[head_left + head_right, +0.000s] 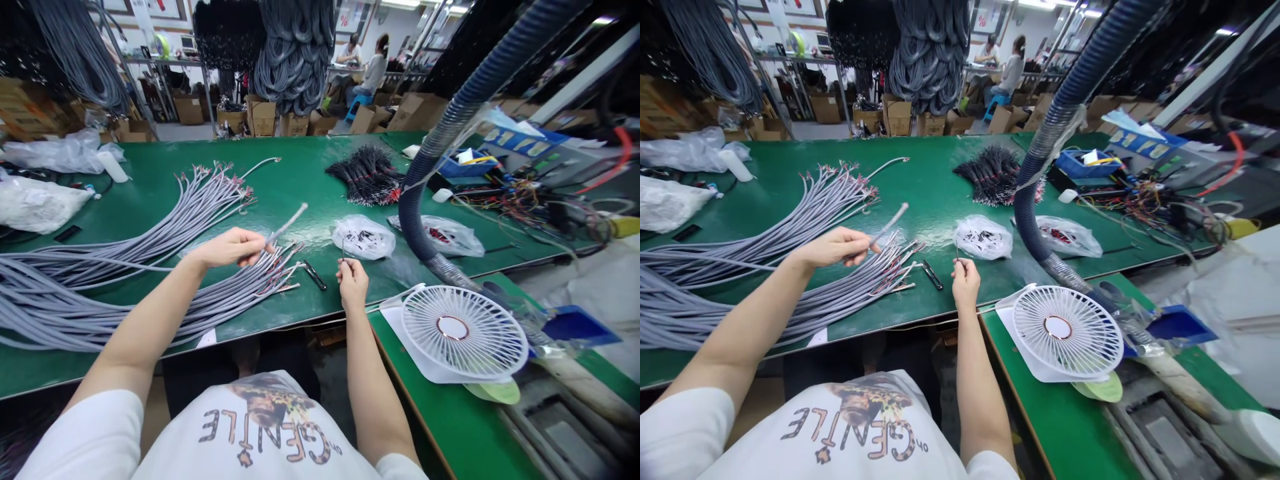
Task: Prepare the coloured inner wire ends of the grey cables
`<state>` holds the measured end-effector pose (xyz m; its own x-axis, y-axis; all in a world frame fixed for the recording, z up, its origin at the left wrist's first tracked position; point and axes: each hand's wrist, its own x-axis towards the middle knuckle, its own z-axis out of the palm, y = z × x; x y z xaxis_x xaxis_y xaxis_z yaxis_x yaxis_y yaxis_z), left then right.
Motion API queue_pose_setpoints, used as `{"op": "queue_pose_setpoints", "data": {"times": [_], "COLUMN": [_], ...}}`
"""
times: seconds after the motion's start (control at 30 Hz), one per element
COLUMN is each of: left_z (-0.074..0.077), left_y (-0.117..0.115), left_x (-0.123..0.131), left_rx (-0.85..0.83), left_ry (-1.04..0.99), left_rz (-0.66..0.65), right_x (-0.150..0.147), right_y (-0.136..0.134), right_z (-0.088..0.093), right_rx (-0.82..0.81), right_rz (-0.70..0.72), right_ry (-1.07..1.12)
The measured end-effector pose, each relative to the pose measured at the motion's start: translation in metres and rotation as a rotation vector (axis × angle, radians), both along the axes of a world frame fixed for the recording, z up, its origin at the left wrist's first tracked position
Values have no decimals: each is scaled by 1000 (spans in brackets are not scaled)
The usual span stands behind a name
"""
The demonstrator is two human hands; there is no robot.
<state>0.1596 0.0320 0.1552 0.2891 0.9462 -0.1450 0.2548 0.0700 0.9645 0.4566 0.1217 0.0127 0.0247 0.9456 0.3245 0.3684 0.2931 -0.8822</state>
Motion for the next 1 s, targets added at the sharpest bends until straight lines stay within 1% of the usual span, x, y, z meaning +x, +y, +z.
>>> {"op": "queue_pose_setpoints", "data": {"times": [0.07, 0.13, 0.2, 0.23, 0.33, 0.47, 0.6, 0.7, 0.77, 0.83, 1.0], "left_z": [-20, -39, -52, -55, -58, -58, -63, -68, -70, -70, -67], "left_y": [6, 9, 7, 6, 1, -1, -3, -5, -7, -8, -8], "left_x": [11, 17, 21, 22, 23, 25, 31, 34, 35, 35, 35], "left_rx": [-83, -149, -175, -173, -128, -119, -92, -27, 30, 73, 110], "left_ry": [-91, -223, -311, -329, -333, -399, -379, -314, -249, -194, -144], "left_rz": [-46, -4, 37, 35, 3, -22, -7, -59, -99, -107, -114], "right_x": [0, -4, -12, -17, -34, -50, -55, -54, -54, -53, -50], "right_y": [-20, -41, -60, -67, -85, -98, -106, -109, -110, -112, -115], "right_z": [10, 20, 30, 33, 42, 52, 64, 71, 72, 72, 70], "right_rx": [-70, -147, -182, -193, -188, -101, -30, -9, -8, -16, -31], "right_rz": [26, 100, 188, 218, 274, 303, 314, 314, 306, 296, 268], "right_ry": [154, 316, 370, 369, 289, 178, 94, 28, 12, 10, -4]}}
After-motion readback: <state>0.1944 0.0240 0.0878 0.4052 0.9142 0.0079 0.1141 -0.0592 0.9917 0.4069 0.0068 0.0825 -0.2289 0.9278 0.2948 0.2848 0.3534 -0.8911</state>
